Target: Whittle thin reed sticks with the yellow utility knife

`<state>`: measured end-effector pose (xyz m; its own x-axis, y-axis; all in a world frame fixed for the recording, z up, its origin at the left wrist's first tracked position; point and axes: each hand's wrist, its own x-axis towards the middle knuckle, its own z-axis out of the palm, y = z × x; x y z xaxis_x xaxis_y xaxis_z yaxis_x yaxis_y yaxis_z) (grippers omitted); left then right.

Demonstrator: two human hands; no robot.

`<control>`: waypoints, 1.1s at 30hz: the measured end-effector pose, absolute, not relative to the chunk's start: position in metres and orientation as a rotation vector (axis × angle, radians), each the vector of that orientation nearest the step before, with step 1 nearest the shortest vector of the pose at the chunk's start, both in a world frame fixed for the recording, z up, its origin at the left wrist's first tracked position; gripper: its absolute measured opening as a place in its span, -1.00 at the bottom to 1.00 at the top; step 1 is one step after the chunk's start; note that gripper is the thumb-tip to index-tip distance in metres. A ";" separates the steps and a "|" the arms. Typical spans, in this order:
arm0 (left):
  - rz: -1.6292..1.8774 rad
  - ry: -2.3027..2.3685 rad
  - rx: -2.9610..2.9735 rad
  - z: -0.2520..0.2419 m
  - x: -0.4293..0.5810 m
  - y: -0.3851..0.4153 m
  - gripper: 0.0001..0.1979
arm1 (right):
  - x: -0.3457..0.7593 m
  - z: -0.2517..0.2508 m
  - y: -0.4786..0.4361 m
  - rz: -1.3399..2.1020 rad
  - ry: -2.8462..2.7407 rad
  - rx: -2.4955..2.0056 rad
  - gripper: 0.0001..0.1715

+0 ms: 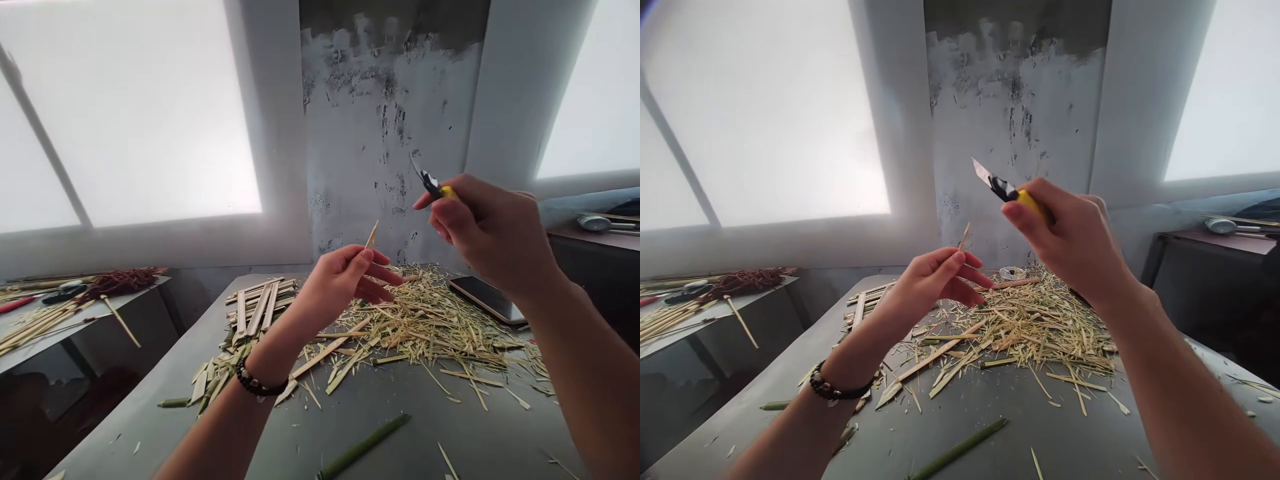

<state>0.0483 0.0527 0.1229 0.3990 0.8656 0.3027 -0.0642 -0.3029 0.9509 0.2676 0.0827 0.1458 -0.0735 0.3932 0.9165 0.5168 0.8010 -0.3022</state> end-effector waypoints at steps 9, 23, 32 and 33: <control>1.071 0.606 1.556 0.129 0.035 0.058 -0.69 | 0.262 0.139 0.100 -0.287 -1.958 -0.918 -0.25; 1.051 0.526 1.453 0.128 0.039 0.056 -0.72 | 0.254 0.129 0.110 -0.322 -1.937 -0.944 -0.27; 1.020 0.525 1.454 0.127 0.048 0.051 -0.70 | 0.249 0.122 0.119 -0.282 -1.933 -0.993 -0.18; 1.013 0.527 1.458 0.127 0.047 0.051 -0.70 | 0.248 0.122 0.118 -0.285 -1.917 -0.982 -0.18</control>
<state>0.0473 0.0513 0.1273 0.5144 0.8116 0.2770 -0.2396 -0.1741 0.9551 0.2476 0.1182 0.1221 -0.2462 0.5164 0.8202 0.7327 0.6531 -0.1913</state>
